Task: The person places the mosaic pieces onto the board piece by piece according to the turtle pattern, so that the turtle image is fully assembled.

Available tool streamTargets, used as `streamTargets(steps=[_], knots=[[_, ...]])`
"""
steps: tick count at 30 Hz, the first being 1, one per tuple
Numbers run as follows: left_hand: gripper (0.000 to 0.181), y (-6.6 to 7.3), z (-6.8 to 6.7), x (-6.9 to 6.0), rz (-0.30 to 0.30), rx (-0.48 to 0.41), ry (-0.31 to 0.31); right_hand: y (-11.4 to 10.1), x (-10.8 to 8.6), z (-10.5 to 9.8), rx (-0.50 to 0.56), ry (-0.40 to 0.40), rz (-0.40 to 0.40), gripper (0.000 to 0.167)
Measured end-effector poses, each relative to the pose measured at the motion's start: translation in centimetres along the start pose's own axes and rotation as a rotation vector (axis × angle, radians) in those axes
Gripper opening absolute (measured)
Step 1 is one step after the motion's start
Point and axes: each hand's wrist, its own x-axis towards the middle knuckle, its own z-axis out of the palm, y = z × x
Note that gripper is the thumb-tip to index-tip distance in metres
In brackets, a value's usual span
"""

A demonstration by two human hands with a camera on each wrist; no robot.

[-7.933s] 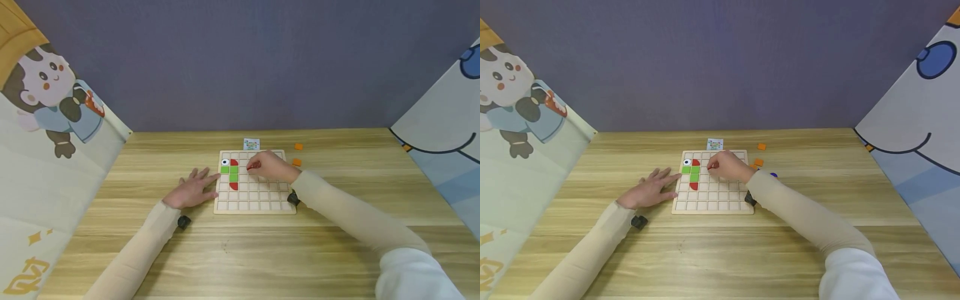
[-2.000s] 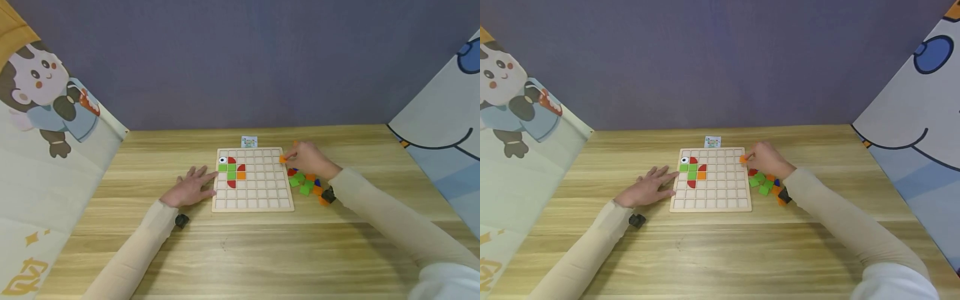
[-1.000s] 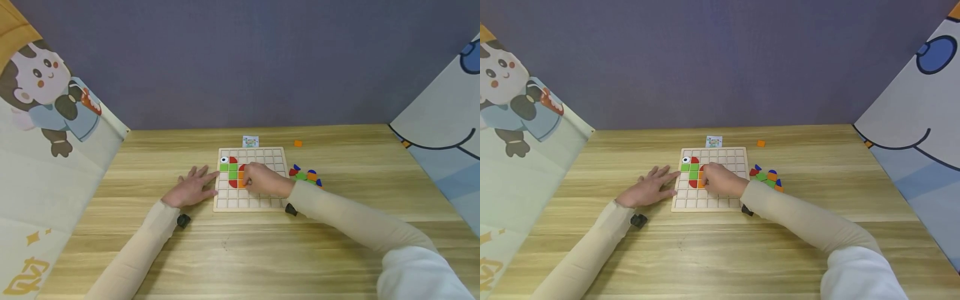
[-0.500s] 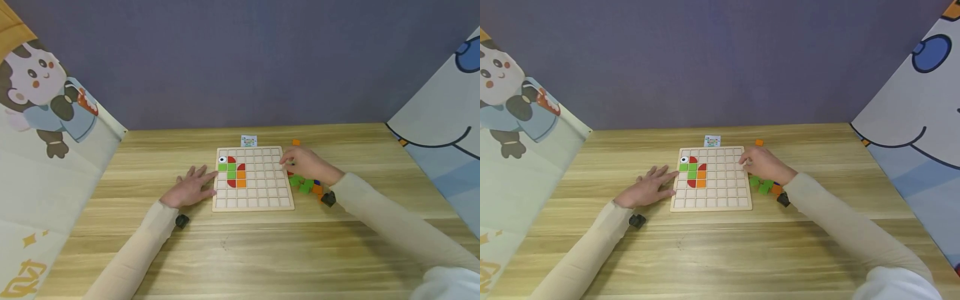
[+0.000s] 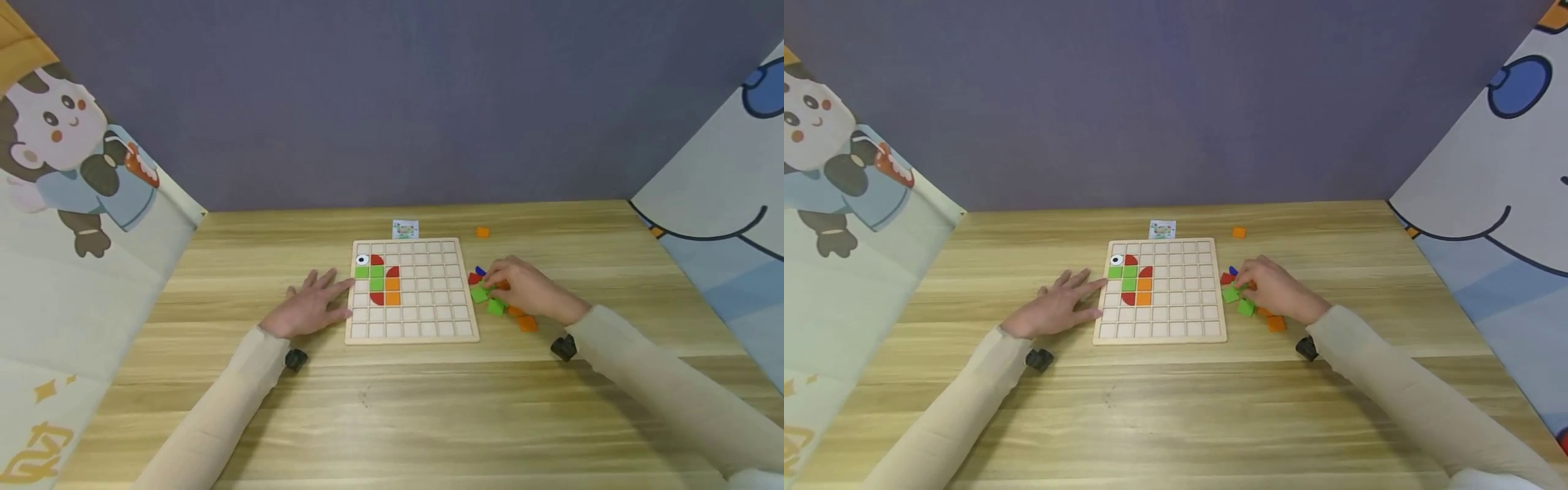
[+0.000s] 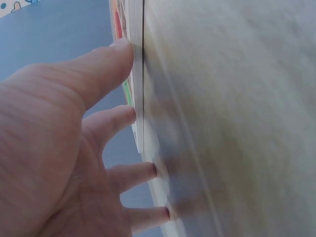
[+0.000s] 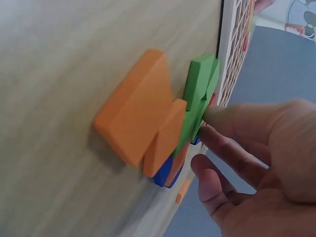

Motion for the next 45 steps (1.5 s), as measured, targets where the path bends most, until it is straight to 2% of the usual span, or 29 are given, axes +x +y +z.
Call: streamTargets(steps=[5, 10, 16, 21, 27, 34, 38, 45], knots=[[0.066, 0.0, 0.0, -0.1, -0.001, 0.001, -0.003, 0.3, 0.5, 0.2, 0.002, 0.029, -0.003, 0.016], [0.065, -0.1, 0.2, 0.1, -0.002, 0.009, -0.001, 0.4, 0.9, 0.1, 0.009, 0.011, 0.063, 0.014], [0.065, -0.2, 0.3, 0.1, 0.004, 0.006, 0.004, 0.6, 1.7, -1.0, 0.052, -0.01, 0.141, 0.007], [0.065, -0.3, 0.3, 0.0, 0.002, -0.004, 0.009, -1.1, 3.6, -1.1, 0.087, -0.009, 0.08, 0.009], [0.065, -0.2, 0.2, 0.1, 0.009, -0.008, 0.008, -4.0, 7.1, 0.6, 0.149, -0.024, 0.02, 0.008], [0.065, 0.1, 0.1, 0.2, 0.005, -0.012, 0.001, -6.4, 10.9, 2.3, 0.175, -0.078, 0.016, 0.01], [0.065, 0.1, 0.2, 0.3, 0.009, -0.008, 0.0, -6.8, 11.7, 2.9, 0.184, -0.068, 0.014, 0.009], [0.066, 0.0, 0.0, 0.0, -0.002, -0.009, 0.002, -7.2, 11.9, 3.3, 0.207, -0.054, -0.008, 0.009]])
